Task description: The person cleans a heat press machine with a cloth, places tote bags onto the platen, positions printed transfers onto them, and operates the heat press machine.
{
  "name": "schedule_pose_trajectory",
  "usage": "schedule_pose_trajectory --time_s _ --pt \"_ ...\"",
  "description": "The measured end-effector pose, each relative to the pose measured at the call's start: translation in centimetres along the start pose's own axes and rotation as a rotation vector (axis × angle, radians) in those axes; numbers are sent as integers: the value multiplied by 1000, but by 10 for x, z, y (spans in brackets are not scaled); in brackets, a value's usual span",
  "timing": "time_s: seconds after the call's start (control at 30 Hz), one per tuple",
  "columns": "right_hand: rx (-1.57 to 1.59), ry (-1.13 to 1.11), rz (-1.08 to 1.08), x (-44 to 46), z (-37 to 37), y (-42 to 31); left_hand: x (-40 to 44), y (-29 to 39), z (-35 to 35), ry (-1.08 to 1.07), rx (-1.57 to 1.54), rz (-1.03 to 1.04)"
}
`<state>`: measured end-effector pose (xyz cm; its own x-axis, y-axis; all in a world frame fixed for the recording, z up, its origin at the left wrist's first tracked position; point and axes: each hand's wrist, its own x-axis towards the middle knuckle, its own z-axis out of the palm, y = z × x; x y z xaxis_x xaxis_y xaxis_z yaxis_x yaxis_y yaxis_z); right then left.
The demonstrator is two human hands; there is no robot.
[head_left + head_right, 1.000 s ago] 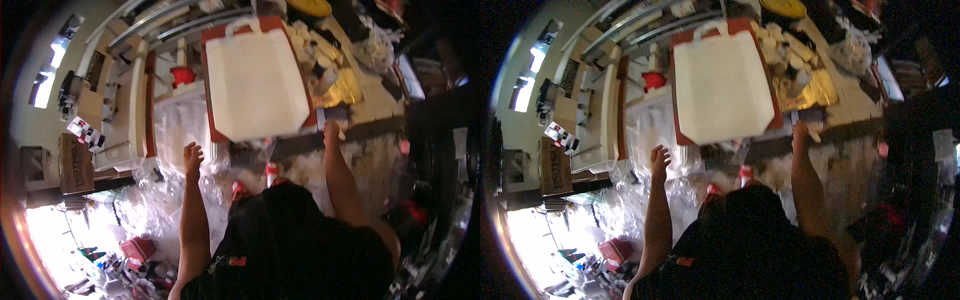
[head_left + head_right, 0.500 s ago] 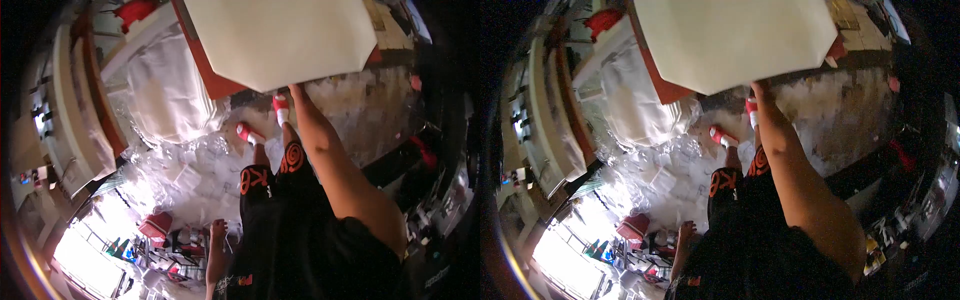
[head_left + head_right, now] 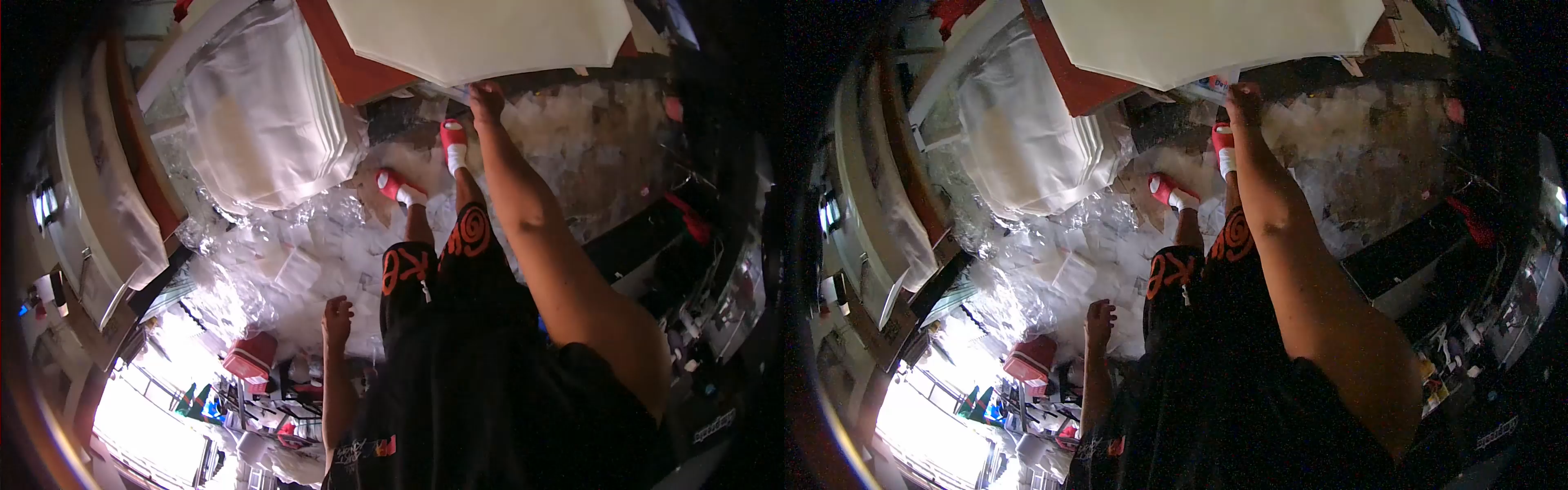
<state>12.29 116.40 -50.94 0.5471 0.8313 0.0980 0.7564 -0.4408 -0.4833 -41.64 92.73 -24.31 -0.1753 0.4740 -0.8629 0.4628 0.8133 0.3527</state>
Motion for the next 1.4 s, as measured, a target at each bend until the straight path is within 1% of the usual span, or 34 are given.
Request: schedule_pose_trajectory --time_s 0.03,0.07,0.13,0.17,0.23,0.27,0.33,0.37,0.4,0.43,0.47,0.5,0.53,0.57,0.6,0.63,0.67,0.7,0.73,0.77,0.83,0.87,0.9,0.93,0.97,1.0,1.07,1.13,1.17,1.2,1.23,1.3,1.33,1.4 --pt "-81 -2 -26 -4 -11 -5 1 -4 0 -1 1 10" --pt "7 56 31 -8 -17 -7 2 -7 0 -8 57 22" --pt "206 154 302 -14 -47 -28 0 6 0 -6 222 77" --pt "192 52 236 -18 -84 -52 -1 25 3 -4 215 99" --pt "192 -143 64 -23 -175 -108 -6 84 14 80 388 517" --pt "205 -235 -42 -27 -214 -131 -10 123 20 29 333 582" --pt "233 -296 -355 -31 -278 -153 -33 215 41 36 266 801" --pt "275 -364 -393 -30 -320 -178 -42 254 50 38 361 969" --pt "311 -423 -455 -26 -352 -190 -60 295 59 46 400 1037" --pt "377 -500 -441 -14 -387 -208 -75 329 66 18 368 1087" --pt "427 -474 -467 -1 -416 -220 -87 357 73 17 380 1116" --pt "428 -465 -492 10 -427 -215 -95 381 77 13 395 1139" --pt "507 -428 -344 25 -438 -206 -99 404 76 -64 373 1129" --pt "584 -395 -193 40 -444 -200 -100 427 74 -45 365 1137" --pt "587 -397 -213 60 -448 -202 -98 450 69 -138 280 1034" --pt "656 -318 -202 84 -452 -209 -97 473 65 -233 195 927" --pt "726 -241 -190 107 -452 -214 -97 503 60 -129 193 932" --pt "772 -223 -172 133 -444 -215 -93 533 58 -22 190 934" --pt "822 -204 -152 161 -431 -217 -82 560 57 67 136 997" --pt "789 -136 -209 188 -418 -221 -70 587 56 157 85 1062" --pt "715 -2 -315 247 -374 -219 -43 627 60 419 70 1268" --pt "670 64 -365 274 -354 -216 -30 637 61 434 70 1269" --pt "679 63 -376 291 -351 -224 -18 645 62 555 96 1357" --pt "557 50 -361 306 -347 -233 -6 651 65 679 121 1442" --pt "436 36 -343 314 -344 -241 -4 651 70 692 122 1442" --pt "393 -46 -285 317 -353 -251 -5 646 76 744 197 1418" --pt "399 -36 -274 318 -352 -259 9 633 87 841 334 1404" --pt "397 -23 -268 319 -351 -260 11 623 96 849 387 1394" --pt "431 -61 -258 319 -348 -255 10 619 100 846 433 1385" --pt "464 -98 -247 318 -348 -251 8 617 103 822 455 1329" --pt "465 -95 -256 317 -349 -246 7 614 105 831 449 1330" --pt "285 149 -571 308 -355 -239 6 610 107 875 523 1299" --pt "287 151 -575 299 -359 -234 7 610 109 898 506 1277" --pt "162 90 -621 282 -366 -227 5 609 109 909 520 1254"
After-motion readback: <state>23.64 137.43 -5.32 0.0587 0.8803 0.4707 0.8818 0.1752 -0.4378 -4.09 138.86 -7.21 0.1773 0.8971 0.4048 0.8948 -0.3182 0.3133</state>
